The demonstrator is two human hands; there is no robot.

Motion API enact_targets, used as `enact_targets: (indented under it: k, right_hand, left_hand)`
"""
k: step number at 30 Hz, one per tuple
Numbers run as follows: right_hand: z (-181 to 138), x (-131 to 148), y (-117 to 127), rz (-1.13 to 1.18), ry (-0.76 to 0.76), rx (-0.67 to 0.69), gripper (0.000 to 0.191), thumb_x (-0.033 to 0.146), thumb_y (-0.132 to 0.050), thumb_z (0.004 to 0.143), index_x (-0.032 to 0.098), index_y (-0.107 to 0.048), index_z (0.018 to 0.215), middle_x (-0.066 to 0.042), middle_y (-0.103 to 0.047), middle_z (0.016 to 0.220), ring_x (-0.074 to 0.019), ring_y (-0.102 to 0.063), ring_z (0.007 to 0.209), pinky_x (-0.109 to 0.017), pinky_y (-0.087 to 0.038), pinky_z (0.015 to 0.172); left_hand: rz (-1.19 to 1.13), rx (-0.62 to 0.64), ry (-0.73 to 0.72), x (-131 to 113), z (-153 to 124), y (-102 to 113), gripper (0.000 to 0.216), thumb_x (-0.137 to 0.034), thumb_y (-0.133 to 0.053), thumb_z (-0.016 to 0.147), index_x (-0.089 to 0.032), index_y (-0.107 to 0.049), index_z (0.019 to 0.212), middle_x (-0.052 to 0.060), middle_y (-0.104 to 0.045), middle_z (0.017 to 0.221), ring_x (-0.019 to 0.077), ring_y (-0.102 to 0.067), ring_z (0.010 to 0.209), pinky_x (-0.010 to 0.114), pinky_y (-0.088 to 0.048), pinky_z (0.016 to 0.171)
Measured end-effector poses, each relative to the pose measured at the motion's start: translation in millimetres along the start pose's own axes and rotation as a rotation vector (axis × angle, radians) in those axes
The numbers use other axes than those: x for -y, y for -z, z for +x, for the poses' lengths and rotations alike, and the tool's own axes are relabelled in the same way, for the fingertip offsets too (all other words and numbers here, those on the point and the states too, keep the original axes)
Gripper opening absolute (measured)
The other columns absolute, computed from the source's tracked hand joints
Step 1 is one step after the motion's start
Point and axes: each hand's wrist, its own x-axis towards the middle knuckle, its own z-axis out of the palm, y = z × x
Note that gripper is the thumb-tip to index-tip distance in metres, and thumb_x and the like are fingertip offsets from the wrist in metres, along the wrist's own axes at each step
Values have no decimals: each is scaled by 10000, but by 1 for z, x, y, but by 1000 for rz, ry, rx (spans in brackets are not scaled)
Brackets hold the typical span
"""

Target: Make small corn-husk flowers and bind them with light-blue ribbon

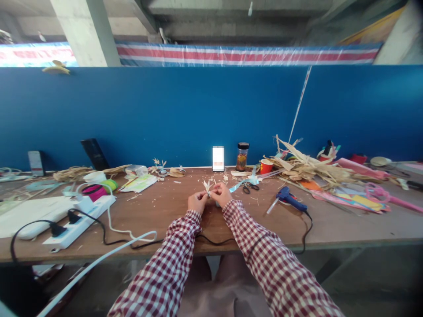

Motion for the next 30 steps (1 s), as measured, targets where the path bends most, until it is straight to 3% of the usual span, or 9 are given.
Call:
enact_targets:
  k: [12,30]
  right_hand:
    - [-3,1,-1,-16,18,-23,259,224,-600,597,198,-425,787,23,-606,613,-143,-586,560,-298,-462,586]
    - [4,-5,9,-29,25,-34,172,217,-557,615,191,-466,758,31,-535,617,-117,-519,555,-271,-436,567]
  left_hand:
    - [27,-2,-5,6,2,-2,204,-276,-602,651,-115,-691,740,70,-690,662,159,-615,591,223,-460,500]
    - [31,-86,31,7,4,0,214,-240,-586,660,-96,-671,794,48,-658,590,119,-571,492,201,-435,460]
